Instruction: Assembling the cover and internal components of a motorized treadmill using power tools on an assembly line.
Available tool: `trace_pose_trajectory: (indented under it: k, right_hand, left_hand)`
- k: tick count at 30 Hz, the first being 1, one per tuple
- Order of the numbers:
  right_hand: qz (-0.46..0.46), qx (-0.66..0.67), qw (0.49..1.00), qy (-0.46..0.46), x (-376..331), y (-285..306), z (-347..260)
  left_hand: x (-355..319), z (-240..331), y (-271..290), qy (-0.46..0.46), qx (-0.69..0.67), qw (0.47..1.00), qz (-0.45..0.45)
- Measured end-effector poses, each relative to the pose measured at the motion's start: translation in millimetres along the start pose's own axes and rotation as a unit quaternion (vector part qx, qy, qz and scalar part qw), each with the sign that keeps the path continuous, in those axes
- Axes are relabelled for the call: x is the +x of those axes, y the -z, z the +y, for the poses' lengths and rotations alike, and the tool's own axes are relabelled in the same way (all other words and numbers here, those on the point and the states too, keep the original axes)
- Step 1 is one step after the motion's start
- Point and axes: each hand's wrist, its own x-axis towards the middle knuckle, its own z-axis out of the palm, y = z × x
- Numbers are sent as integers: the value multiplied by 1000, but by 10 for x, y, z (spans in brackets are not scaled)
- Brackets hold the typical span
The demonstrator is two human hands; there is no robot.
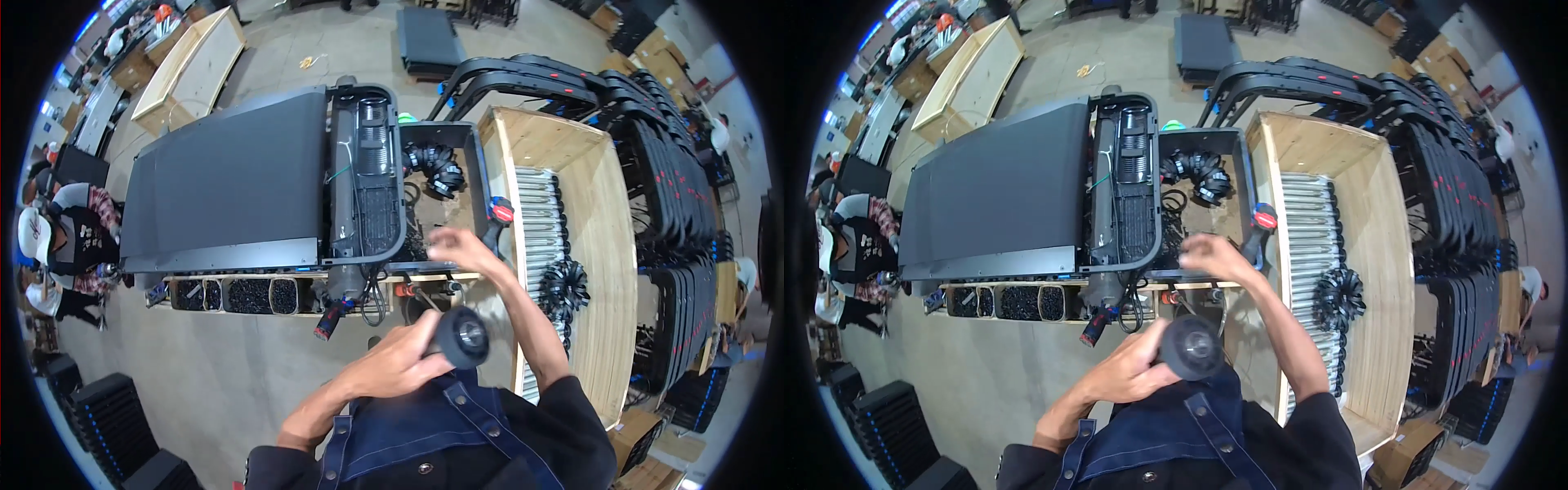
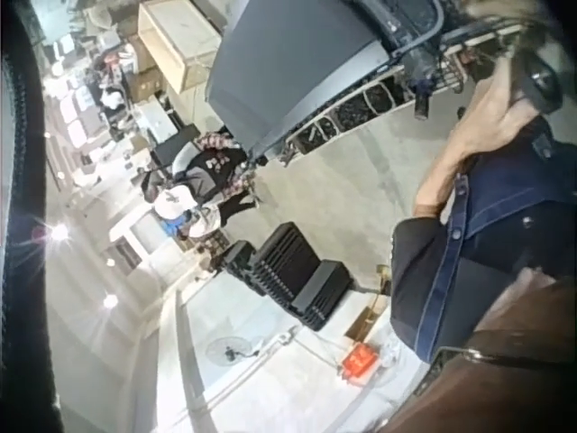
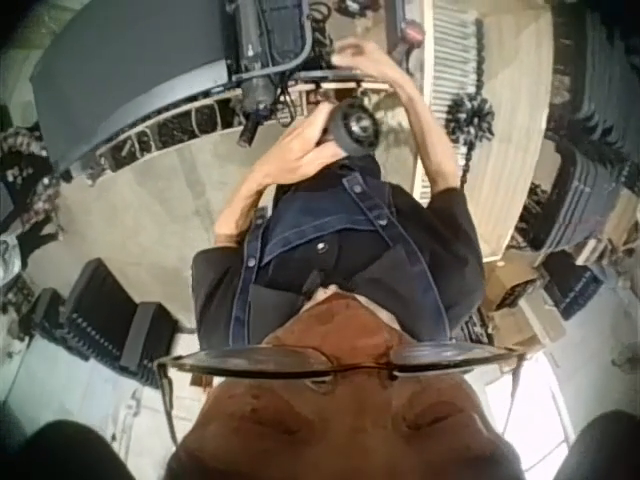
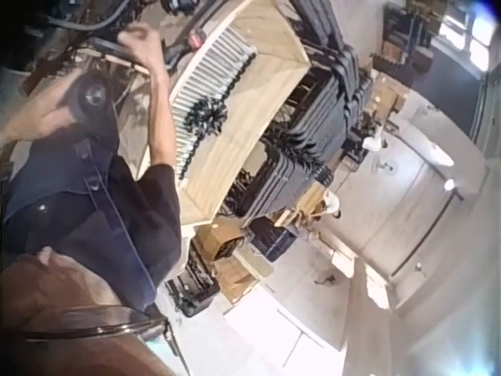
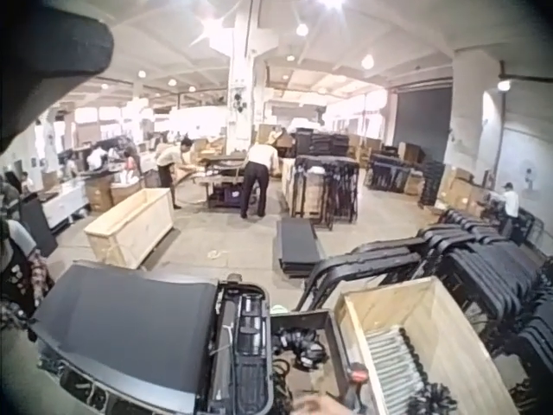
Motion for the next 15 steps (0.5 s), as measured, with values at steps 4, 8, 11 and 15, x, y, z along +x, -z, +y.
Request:
trace_pose_trajectory:
  k: [4,8,11,15]
  right_hand:
    - [189,-179,965,30,1863,-36,1148]
    - [166,-384,907,57,2831,-222,1494]
    - [102,-483,870,0,3148,-222,1791]
    - [143,-408,901,40,3114,-106,1712]
  left_hand:
    - [32,-476,188,271,-250,926,88]
    - [49,-668,251,334,-310,859,231]
    - [156,-756,270,324,-361,824,293]
    - [289,-849,355,337,-364,798,343]
